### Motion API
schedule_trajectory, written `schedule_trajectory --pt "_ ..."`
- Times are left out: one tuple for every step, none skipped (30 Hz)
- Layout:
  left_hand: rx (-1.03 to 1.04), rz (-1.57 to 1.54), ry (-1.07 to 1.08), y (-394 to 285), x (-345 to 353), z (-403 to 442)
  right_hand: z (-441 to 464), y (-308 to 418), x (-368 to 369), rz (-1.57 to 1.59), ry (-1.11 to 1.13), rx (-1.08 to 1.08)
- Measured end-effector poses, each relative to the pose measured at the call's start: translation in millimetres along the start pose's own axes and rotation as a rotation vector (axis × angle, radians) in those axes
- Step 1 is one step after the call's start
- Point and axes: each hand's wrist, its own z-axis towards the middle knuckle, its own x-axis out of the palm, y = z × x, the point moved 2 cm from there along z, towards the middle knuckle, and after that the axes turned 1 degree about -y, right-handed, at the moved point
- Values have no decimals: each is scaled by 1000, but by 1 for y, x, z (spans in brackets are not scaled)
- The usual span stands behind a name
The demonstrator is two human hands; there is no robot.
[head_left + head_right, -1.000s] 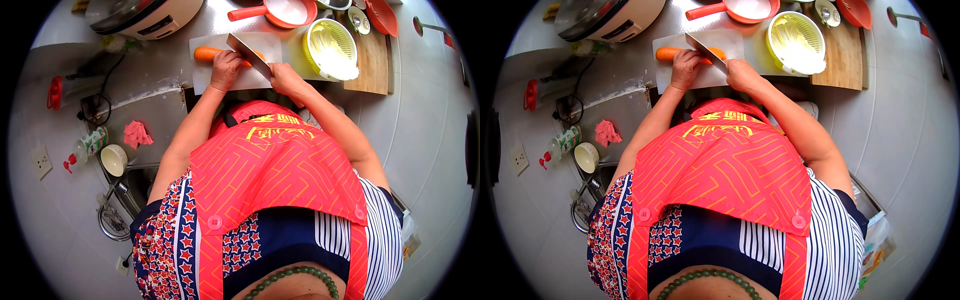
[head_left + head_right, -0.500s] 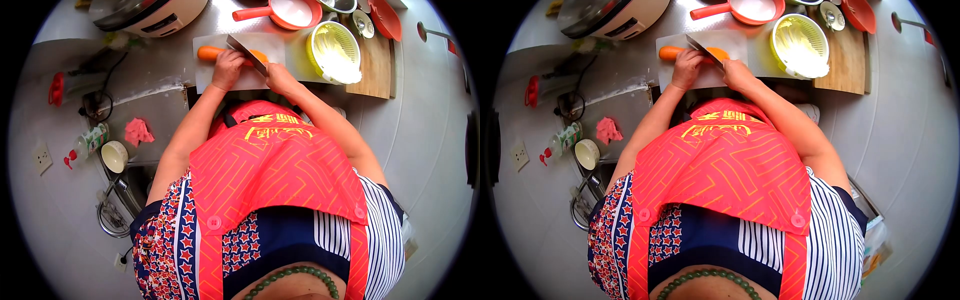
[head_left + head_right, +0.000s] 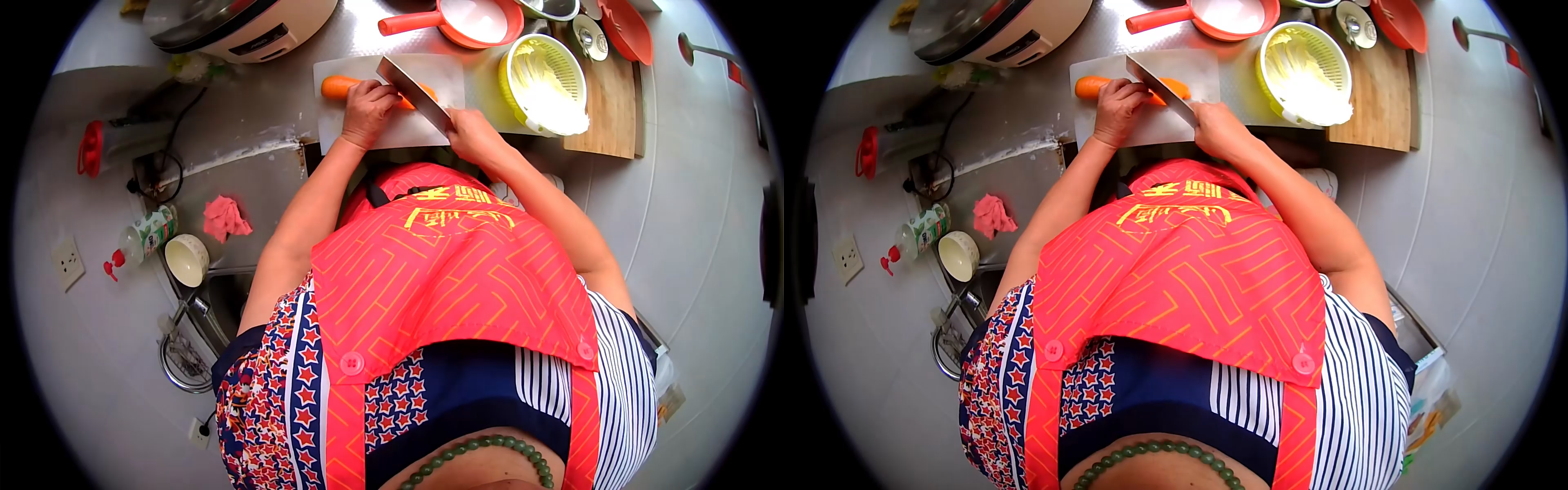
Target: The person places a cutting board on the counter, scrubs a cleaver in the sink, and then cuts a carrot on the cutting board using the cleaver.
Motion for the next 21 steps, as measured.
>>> schedule_trajectory --pt "1 1 -3 0 0 0 -2 1 -1 -4 13 16" --pt "3 1 -6 0 0 0 -4 3 -3 -8 26 32" --pt "4 2 -10 0 0 0 -4 3 -4 -13 40 47" --pt "3 -1 -11 -1 0 -1 -5 2 -4 -16 40 54" --pt "2 -4 -12 0 1 -1 -4 2 -3 -19 40 60" --pt "1 -6 -13 0 1 -1 -3 0 -1 -21 41 67" --pt "1 -2 -12 0 1 -2 -2 -1 1 -21 47 69" --pt "2 1 -13 0 1 -2 0 -3 2 -21 53 71" --pt "3 4 -14 0 1 -1 2 -5 3 -21 58 74" --pt "1 6 -10 0 2 -1 3 -7 5 -19 54 67" --pt "0 9 -5 0 1 -1 5 -8 6 -16 50 60" --pt "-2 13 -1 0 1 -1 6 -8 8 -13 46 52" --pt "5 14 -12 0 1 0 8 -7 8 -15 40 44" --pt "12 14 -22 0 1 0 10 -5 9 -16 35 36" --pt "20 14 -31 0 1 1 10 -4 9 -17 30 29" --pt "17 13 -31 0 1 1 11 -2 8 -14 28 29" --pt "15 11 -30 0 1 1 11 0 7 -11 27 30" --pt "12 9 -28 -1 2 0 11 1 8 -7 26 31" --pt "11 8 -30 -1 2 0 13 0 10 -18 27 39" --pt "10 7 -32 -1 2 0 17 -3 14 -29 27 47" --pt "9 6 -33 -1 1 1 21 -6 18 -39 27 55"
